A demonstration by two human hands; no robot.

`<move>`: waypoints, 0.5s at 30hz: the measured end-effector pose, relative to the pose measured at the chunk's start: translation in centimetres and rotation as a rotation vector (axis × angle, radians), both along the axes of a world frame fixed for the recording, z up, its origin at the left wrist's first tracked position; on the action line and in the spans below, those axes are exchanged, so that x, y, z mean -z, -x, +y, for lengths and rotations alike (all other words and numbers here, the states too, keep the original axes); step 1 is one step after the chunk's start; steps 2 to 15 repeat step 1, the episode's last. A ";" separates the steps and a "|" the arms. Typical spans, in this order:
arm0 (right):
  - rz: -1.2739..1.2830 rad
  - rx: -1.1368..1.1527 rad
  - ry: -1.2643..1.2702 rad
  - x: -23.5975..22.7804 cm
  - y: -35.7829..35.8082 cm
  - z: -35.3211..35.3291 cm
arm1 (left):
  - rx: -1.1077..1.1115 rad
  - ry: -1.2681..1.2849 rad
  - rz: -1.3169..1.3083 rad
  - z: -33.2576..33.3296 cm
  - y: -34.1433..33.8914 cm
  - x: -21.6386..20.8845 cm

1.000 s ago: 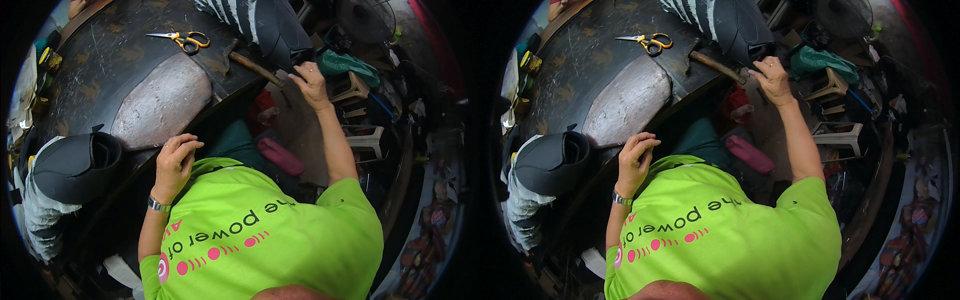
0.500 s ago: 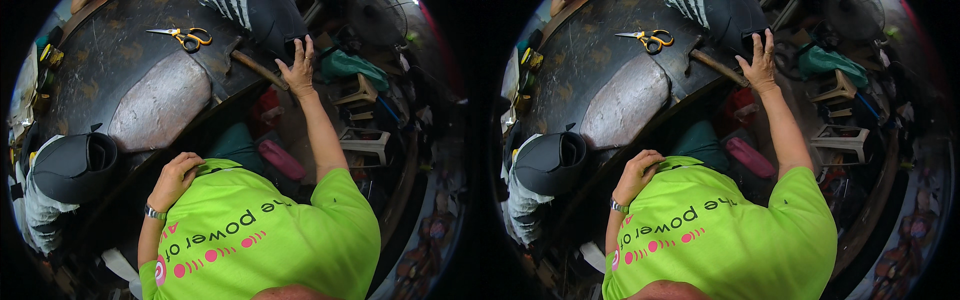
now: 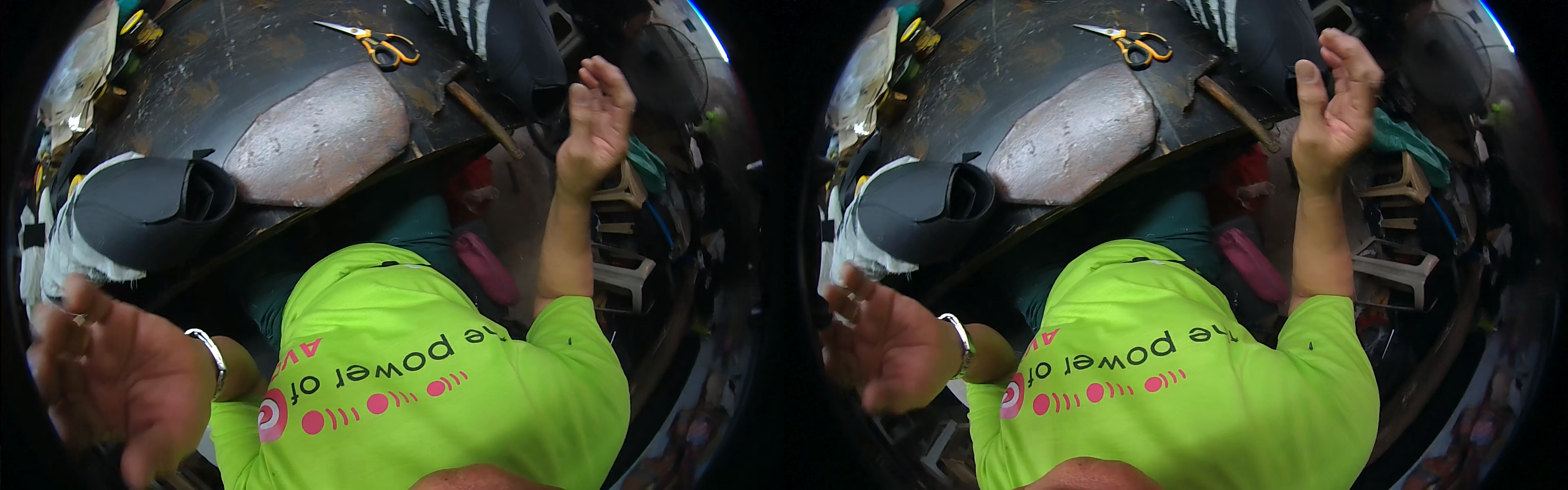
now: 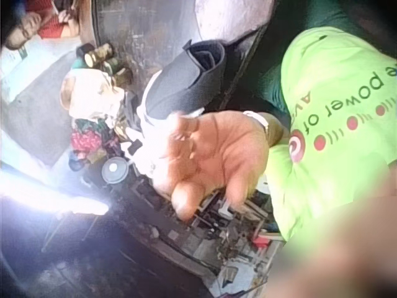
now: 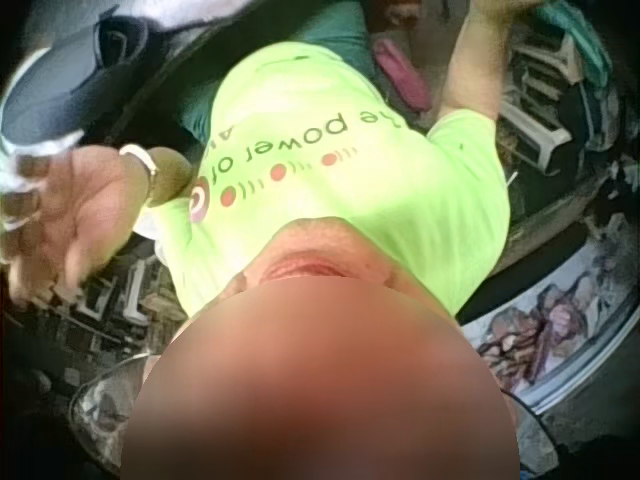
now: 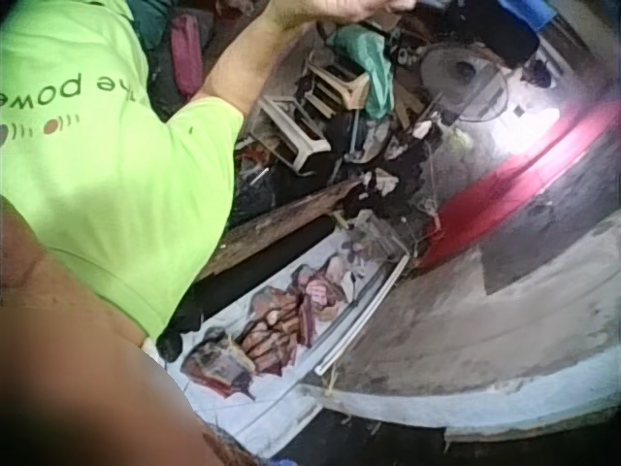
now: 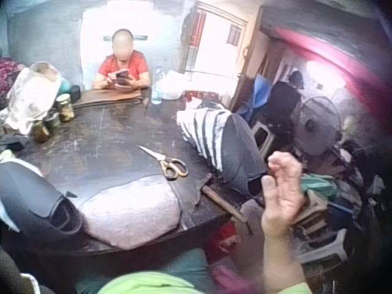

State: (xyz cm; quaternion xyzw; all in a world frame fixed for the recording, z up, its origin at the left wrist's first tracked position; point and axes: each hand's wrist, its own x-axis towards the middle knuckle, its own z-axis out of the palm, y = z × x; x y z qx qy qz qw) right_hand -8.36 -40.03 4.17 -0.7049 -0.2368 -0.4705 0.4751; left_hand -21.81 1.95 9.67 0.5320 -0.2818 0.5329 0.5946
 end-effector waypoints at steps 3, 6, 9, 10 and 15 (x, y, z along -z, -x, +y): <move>-0.080 -0.104 0.037 -1.8 0.5 1.3 | -0.112 0.154 -0.037 -0.4 0.5 -0.6; -0.080 -0.104 0.037 -1.8 0.5 1.3 | -0.112 0.154 -0.037 -0.4 0.5 -0.6; -0.080 -0.104 0.037 -1.8 0.5 1.3 | -0.112 0.154 -0.037 -0.4 0.5 -0.6; -0.080 -0.104 0.037 -1.8 0.5 1.3 | -0.112 0.154 -0.037 -0.4 0.5 -0.6; -0.080 -0.104 0.037 -1.8 0.5 1.3 | -0.112 0.154 -0.037 -0.4 0.5 -0.6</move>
